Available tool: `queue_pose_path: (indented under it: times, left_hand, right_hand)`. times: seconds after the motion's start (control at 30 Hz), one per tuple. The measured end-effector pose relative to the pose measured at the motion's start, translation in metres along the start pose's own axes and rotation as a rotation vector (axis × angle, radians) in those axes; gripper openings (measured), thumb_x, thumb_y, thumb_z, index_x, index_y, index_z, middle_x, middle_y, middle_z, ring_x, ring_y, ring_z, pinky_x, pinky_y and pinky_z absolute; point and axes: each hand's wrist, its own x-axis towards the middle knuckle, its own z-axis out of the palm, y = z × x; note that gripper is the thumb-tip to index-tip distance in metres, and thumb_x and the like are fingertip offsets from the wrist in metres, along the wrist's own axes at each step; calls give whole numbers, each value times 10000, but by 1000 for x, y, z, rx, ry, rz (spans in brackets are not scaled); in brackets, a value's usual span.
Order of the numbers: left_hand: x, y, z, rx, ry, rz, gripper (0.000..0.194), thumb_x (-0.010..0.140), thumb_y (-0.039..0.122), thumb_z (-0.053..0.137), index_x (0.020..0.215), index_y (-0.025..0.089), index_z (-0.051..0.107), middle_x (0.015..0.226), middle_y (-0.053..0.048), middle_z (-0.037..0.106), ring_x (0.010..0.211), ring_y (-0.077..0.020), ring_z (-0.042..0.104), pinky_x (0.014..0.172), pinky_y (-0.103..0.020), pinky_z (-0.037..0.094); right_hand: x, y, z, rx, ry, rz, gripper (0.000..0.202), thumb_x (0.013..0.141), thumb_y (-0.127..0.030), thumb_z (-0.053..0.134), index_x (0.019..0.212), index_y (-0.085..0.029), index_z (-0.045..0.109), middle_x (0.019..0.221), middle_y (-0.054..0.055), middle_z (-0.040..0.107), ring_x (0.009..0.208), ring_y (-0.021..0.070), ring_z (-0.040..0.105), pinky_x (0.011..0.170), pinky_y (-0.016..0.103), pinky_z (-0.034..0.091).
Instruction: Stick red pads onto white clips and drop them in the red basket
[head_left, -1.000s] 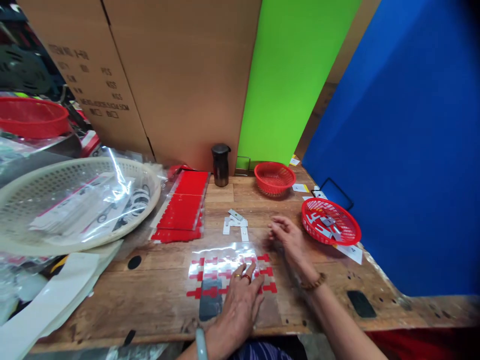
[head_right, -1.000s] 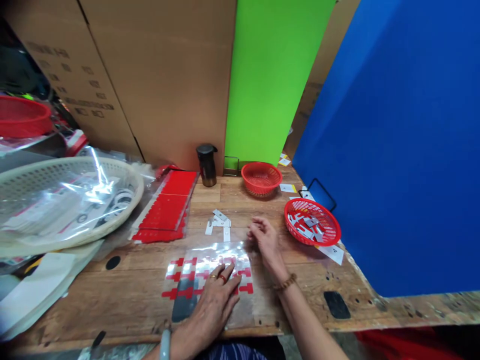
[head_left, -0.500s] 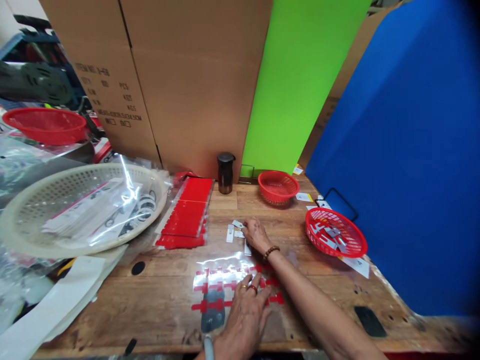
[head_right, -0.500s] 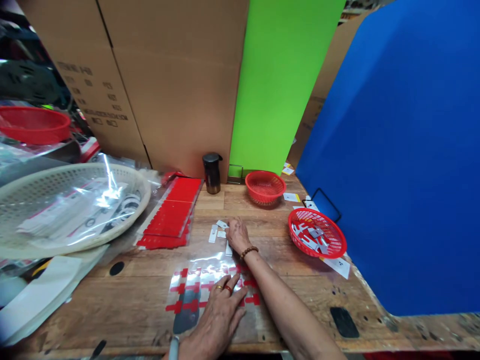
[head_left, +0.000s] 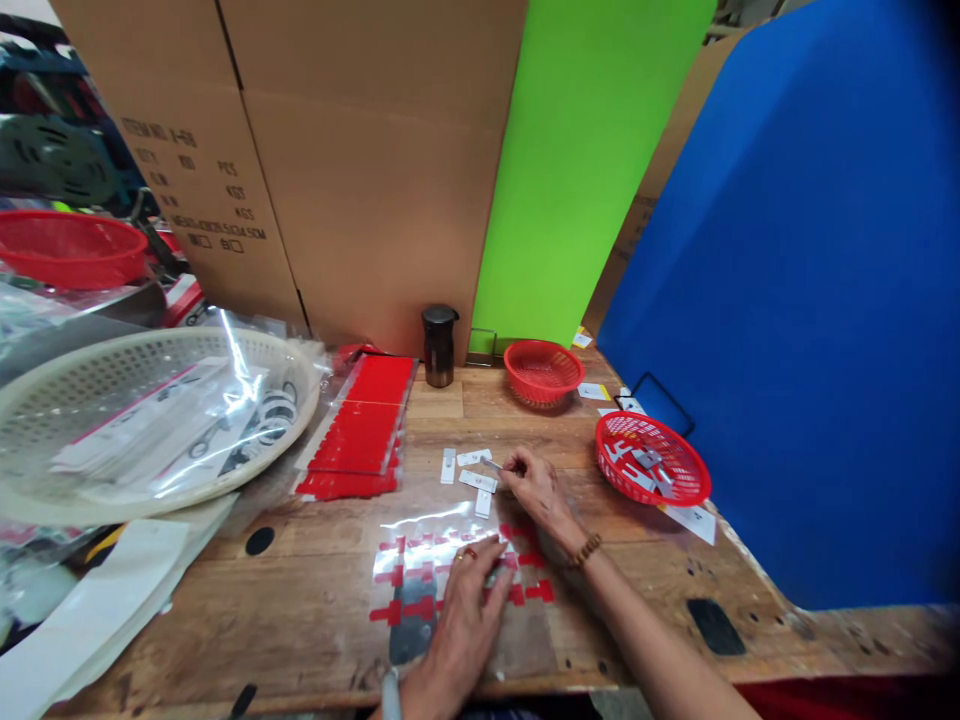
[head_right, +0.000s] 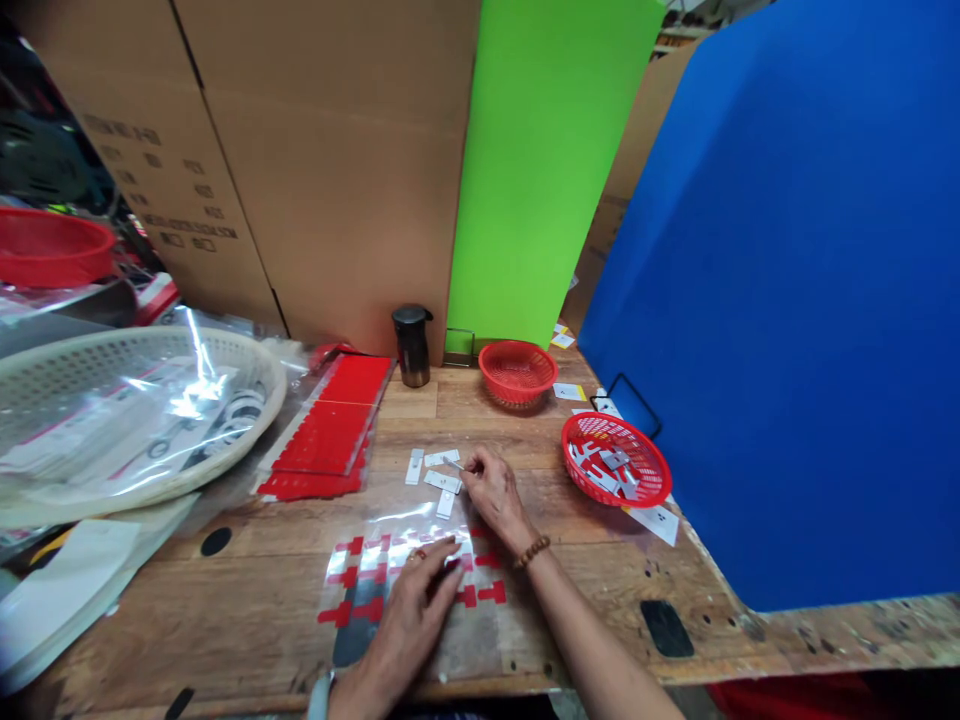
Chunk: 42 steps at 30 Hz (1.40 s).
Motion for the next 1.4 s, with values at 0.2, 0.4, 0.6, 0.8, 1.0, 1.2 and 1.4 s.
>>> queue_pose_path:
  times: [0.2, 0.4, 0.6, 0.8, 1.0, 1.2, 1.4]
  left_hand:
    - [15, 38, -11, -825, 76, -370, 453, 794, 409, 584, 1159, 150, 516, 1051, -114, 648, 912, -197, 632, 828, -344, 484]
    - [10, 44, -14, -1045, 97, -446, 329, 682, 348, 718, 913, 146, 601, 825, -32, 647, 715, -132, 615, 628, -224, 469]
    - [9, 35, -23, -967, 15, -574, 333, 602, 307, 779, 829, 123, 620, 725, -21, 631, 632, -112, 605, 621, -235, 491]
    - [1, 36, -26, -928, -165, -564, 247, 674, 284, 737, 792, 91, 640, 696, -35, 627, 501, -50, 527, 459, -150, 389]
    - [-6, 38, -32, -1127, -369, -762, 143, 665, 182, 745, 735, 99, 652, 636, -21, 599, 504, -32, 517, 445, -109, 358]
    - [-9, 31, -27, -1223, -450, -952, 157, 632, 128, 761, 726, 84, 642, 574, -13, 592, 429, -12, 469, 358, -95, 270]
    - [-3, 32, -28, -1120, -290, -793, 205, 620, 151, 772, 771, 86, 651, 666, -28, 641, 515, -52, 562, 517, -144, 461]
  right_hand:
    - [-77, -32, -2, -108, 158, -234, 126, 835, -142, 445, 744, -188, 519, 760, 45, 563, 737, 193, 486, 704, 322, 353]
    - [-110, -43, 3, 129, -16, -197, 164, 842, -141, 498, 962, -220, 576, 931, 59, 592, 873, 213, 521, 795, 351, 401]
    - [-107, -24, -6, 651, -12, 190, 120, 809, -302, 600, 876, -205, 616, 837, 34, 611, 789, 173, 574, 720, 284, 459]
    - [-105, -9, -12, 946, -256, 292, 283, 757, -372, 664, 972, -193, 620, 814, 7, 601, 719, 131, 562, 687, 257, 445]
    - [-119, -4, -20, 851, -304, 190, 167, 802, -313, 631, 926, -210, 588, 847, -7, 552, 755, 122, 516, 707, 235, 417]
    - [-131, -4, -23, 684, -247, 73, 81, 832, -266, 578, 886, -208, 561, 839, -2, 517, 754, 128, 488, 687, 229, 402]
    - [-130, 7, -17, 733, -160, 186, 295, 842, -355, 550, 1104, -224, 513, 897, 19, 563, 761, 141, 544, 706, 259, 447]
